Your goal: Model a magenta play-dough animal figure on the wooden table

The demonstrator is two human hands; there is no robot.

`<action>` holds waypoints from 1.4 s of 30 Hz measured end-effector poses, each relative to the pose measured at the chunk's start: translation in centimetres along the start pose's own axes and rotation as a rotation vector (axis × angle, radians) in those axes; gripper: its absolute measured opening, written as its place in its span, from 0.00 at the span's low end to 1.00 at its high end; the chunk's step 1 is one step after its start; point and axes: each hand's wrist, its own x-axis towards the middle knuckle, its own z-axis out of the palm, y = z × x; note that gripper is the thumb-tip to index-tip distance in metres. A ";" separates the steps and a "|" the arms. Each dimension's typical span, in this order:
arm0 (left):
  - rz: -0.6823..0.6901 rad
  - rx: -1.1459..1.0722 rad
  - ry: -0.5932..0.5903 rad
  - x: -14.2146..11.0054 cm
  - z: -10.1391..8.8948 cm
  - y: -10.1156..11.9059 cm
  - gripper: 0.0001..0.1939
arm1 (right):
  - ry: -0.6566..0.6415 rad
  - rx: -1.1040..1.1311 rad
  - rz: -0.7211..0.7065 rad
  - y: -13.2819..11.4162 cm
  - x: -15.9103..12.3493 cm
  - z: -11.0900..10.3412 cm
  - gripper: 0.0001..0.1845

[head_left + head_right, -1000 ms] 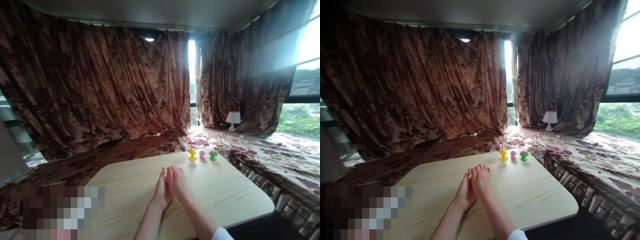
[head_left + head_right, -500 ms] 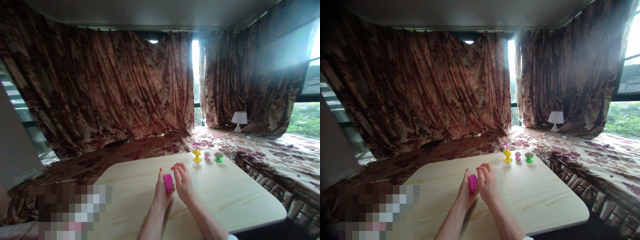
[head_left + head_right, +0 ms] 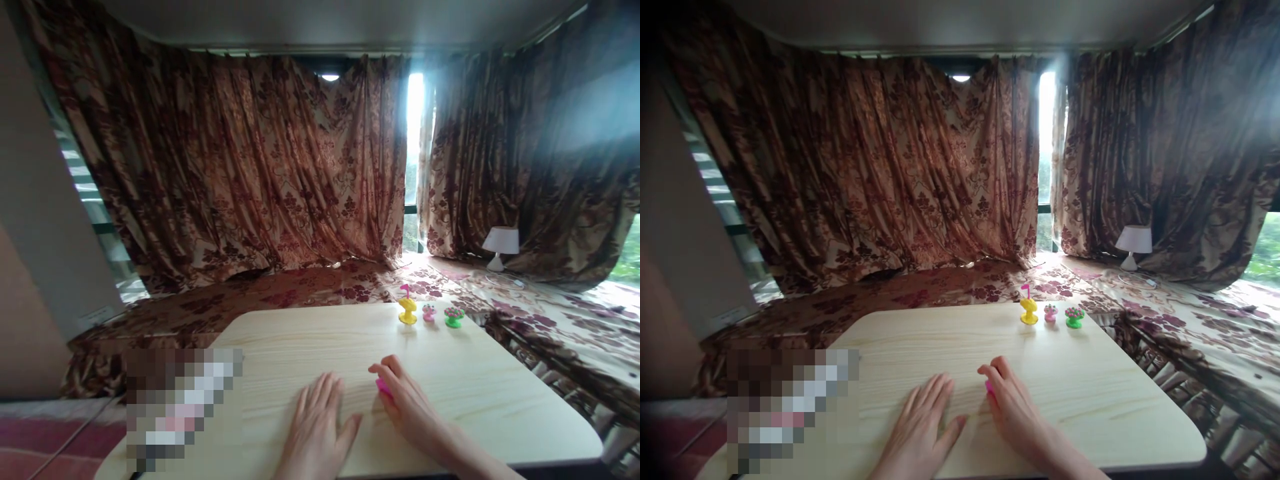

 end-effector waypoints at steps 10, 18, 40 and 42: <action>0.050 0.256 -0.015 -0.4 0.1 0.5 0.34 | -0.019 -0.152 0.202 1.2 5.3 3.4 0.08; 0.053 0.253 0.007 -0.7 0.0 0.5 0.34 | -0.062 -0.265 0.160 1.8 3.1 1.1 0.14; 0.045 0.231 -0.027 -0.7 0.0 0.7 0.35 | -0.239 -0.373 0.084 -1.6 -1.4 -0.5 0.20; 0.037 0.224 -0.022 -0.7 0.1 0.7 0.34 | -0.292 -0.347 0.046 -1.8 -4.4 -2.3 0.24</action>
